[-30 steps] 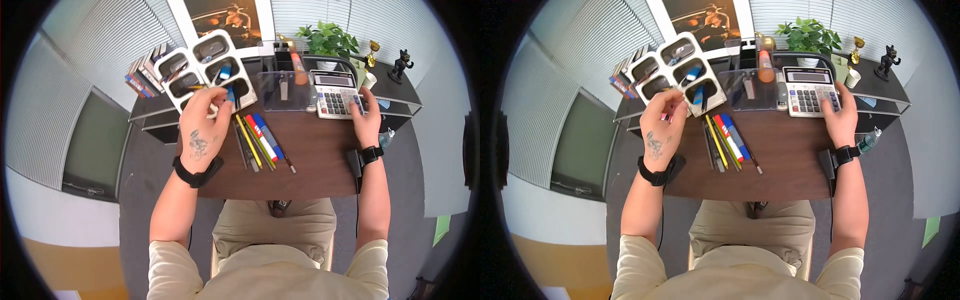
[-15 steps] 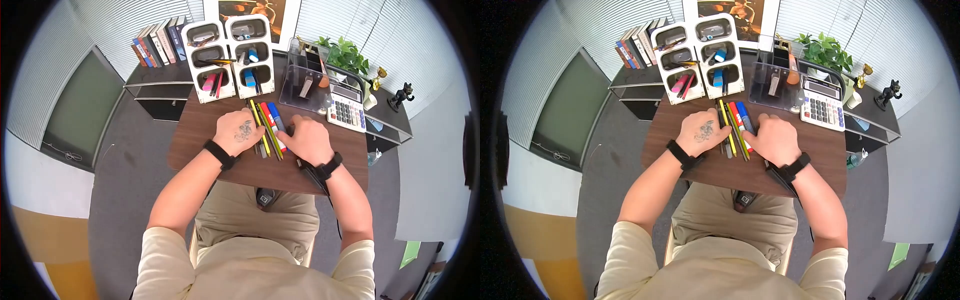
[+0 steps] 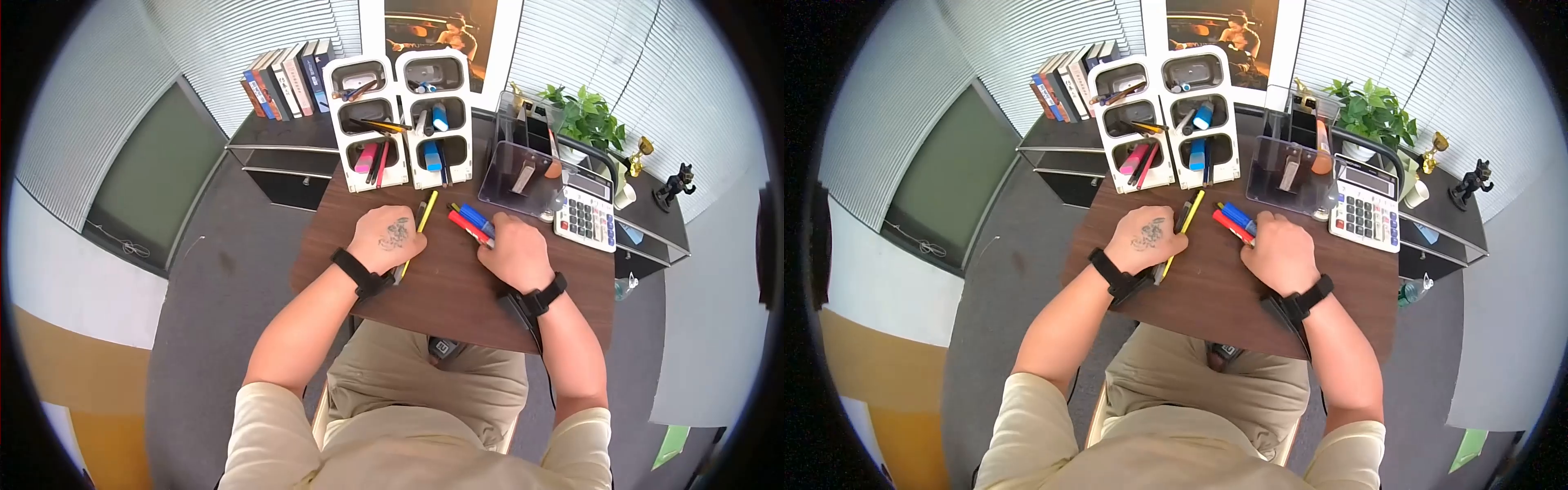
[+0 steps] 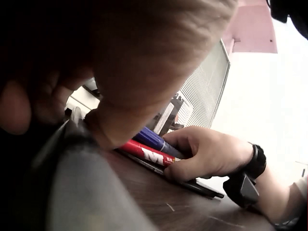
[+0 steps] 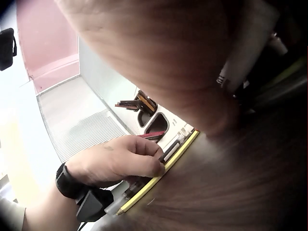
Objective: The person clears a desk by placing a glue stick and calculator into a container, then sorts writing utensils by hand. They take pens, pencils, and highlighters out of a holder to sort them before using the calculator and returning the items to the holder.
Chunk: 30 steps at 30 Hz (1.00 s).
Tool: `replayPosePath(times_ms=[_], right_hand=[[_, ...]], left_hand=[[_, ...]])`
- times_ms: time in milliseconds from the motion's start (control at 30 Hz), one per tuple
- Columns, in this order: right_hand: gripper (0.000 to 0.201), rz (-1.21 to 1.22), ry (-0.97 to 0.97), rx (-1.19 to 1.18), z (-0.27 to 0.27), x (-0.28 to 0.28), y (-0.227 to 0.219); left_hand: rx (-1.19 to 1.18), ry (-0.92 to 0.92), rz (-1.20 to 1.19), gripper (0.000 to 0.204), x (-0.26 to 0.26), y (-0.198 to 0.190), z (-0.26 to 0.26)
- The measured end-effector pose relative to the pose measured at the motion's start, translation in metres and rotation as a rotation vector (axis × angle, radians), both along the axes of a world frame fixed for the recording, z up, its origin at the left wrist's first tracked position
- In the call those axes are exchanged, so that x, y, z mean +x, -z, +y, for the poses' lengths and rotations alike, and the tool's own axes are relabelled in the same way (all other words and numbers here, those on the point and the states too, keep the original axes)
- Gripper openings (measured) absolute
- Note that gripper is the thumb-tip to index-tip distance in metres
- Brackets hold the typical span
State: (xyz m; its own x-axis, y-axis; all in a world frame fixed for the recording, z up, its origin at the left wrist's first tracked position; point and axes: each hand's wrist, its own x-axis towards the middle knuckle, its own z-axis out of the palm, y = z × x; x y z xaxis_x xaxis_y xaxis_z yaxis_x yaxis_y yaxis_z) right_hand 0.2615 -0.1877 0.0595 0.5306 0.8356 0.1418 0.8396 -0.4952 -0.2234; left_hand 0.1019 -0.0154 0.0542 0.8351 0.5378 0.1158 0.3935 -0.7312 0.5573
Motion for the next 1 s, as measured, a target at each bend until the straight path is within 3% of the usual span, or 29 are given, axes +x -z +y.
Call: replayPosePath(times_ms=[100, 533, 600, 667, 767, 800, 933, 1000], right_hand=[[0.019, -0.070, -0.036, 0.107, -0.008, 0.000, 0.006], [0.015, -0.086, -0.045, 0.094, -0.015, 0.001, 0.012], [0.014, -0.080, -0.053, 0.093, -0.015, 0.001, 0.010], [0.014, -0.073, -0.058, 0.094, -0.016, 0.001, 0.009], [0.013, -0.056, -0.053, 0.089, -0.016, 0.000, 0.009], [0.013, -0.047, -0.042, 0.086, -0.015, 0.001, 0.008], [0.014, -0.019, -0.032, 0.114, -0.015, 0.003, 0.010], [0.014, 0.018, -0.032, 0.121, -0.015, 0.005, 0.009]], left_hand=[[-0.020, -0.016, 0.088, 0.031, 0.004, 0.005, 0.010], [-0.012, 0.061, 0.111, 0.022, -0.016, -0.027, -0.008], [-0.703, -0.013, -0.034, 0.015, -0.018, -0.041, -0.016], [-1.029, -0.029, -0.285, 0.012, -0.020, -0.043, -0.006], [-1.262, -0.038, -0.594, 0.015, -0.016, -0.063, 0.017], [-1.335, -0.107, -0.634, 0.017, -0.012, -0.068, 0.027], [-1.571, -0.085, -0.680, 0.021, 0.005, -0.067, 0.070], [-1.568, -0.265, -0.728, 0.023, 0.014, -0.074, 0.074]])
